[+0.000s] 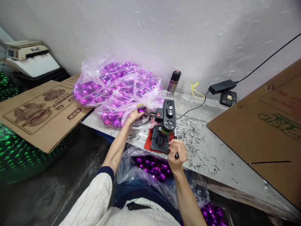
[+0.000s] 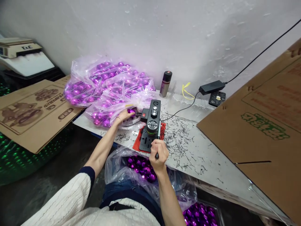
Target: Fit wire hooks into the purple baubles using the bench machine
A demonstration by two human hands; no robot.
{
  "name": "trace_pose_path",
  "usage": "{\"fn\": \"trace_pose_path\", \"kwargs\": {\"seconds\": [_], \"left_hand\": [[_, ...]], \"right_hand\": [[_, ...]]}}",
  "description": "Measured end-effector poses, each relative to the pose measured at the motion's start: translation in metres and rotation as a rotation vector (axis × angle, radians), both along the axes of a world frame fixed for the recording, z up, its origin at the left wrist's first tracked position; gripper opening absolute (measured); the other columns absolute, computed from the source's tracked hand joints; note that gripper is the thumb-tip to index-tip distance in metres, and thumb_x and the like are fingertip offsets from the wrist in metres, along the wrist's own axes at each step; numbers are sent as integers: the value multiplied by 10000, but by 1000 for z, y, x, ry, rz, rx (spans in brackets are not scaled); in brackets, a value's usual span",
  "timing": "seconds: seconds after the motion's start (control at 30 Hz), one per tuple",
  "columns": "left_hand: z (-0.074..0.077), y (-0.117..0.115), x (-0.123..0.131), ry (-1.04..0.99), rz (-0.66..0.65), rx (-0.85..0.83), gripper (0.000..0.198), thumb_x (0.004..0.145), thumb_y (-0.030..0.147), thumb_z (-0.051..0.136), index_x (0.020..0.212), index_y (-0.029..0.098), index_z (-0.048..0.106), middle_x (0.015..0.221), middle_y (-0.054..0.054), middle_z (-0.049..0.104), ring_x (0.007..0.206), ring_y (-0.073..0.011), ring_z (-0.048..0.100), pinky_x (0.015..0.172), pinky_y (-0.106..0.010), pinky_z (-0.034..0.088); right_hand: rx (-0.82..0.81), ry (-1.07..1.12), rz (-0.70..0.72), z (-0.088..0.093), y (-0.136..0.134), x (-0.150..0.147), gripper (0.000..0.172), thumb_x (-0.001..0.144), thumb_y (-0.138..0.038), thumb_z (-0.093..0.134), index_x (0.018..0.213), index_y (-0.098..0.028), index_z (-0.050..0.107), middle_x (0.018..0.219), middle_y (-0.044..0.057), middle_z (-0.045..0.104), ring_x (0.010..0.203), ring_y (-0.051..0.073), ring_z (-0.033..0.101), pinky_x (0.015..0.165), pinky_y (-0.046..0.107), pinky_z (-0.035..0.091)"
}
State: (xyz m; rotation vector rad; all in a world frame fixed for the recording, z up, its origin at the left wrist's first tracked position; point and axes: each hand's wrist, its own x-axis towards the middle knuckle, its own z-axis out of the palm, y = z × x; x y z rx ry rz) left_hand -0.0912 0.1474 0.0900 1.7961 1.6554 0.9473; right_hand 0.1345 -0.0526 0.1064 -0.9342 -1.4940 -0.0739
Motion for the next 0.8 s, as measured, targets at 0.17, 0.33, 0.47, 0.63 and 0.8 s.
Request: {"fn": "trace_pose_path", "kwargs": {"seconds": [0.17,0.33,0.47,0.63,0.8], "left_hand": [[6,-54,3,-703,-29,-314,425,962,390,608,1311,148,628,1267,-144,713,1082,-259,721,1022,-442,556],[-15,-121,18,-1140,45,-429,469,942,525,606,1175,125,680,1157,-156,745,1093,-264,726,1009,-420,580],[-32,-148,48,-1177,49,-408,486,925,481,635,1324,209,580,1269,-98,709,1119,-220,712,1019,-407,574],[-51,-155,83,-1017,79,-291,563,875,467,700,1355,224,536,1281,-85,701,1162,-219,685,1051,-393,533],[-64,-152,96,-708,27,-97,559,847,457,734,1295,187,538,1211,-113,711,1135,-236,681,1051,-399,507]], "right_hand": [[-24,-42,3,16,0,3,276,941,-82,457,707,-220,506,672,-9,580,649,125,584,601,267,448],[-33,-1,-18,30,7,5,286,966,-156,468,693,-223,515,642,-2,583,618,135,575,586,290,426],[-51,3,-41,32,10,6,291,979,-195,471,693,-227,511,632,-4,572,630,139,585,594,297,425],[-60,-39,-42,33,8,7,303,985,-181,453,688,-227,490,641,-3,566,628,129,569,601,295,428],[-39,-65,-18,33,5,8,274,968,-133,454,713,-223,502,658,-5,578,625,122,561,594,281,423]]}}
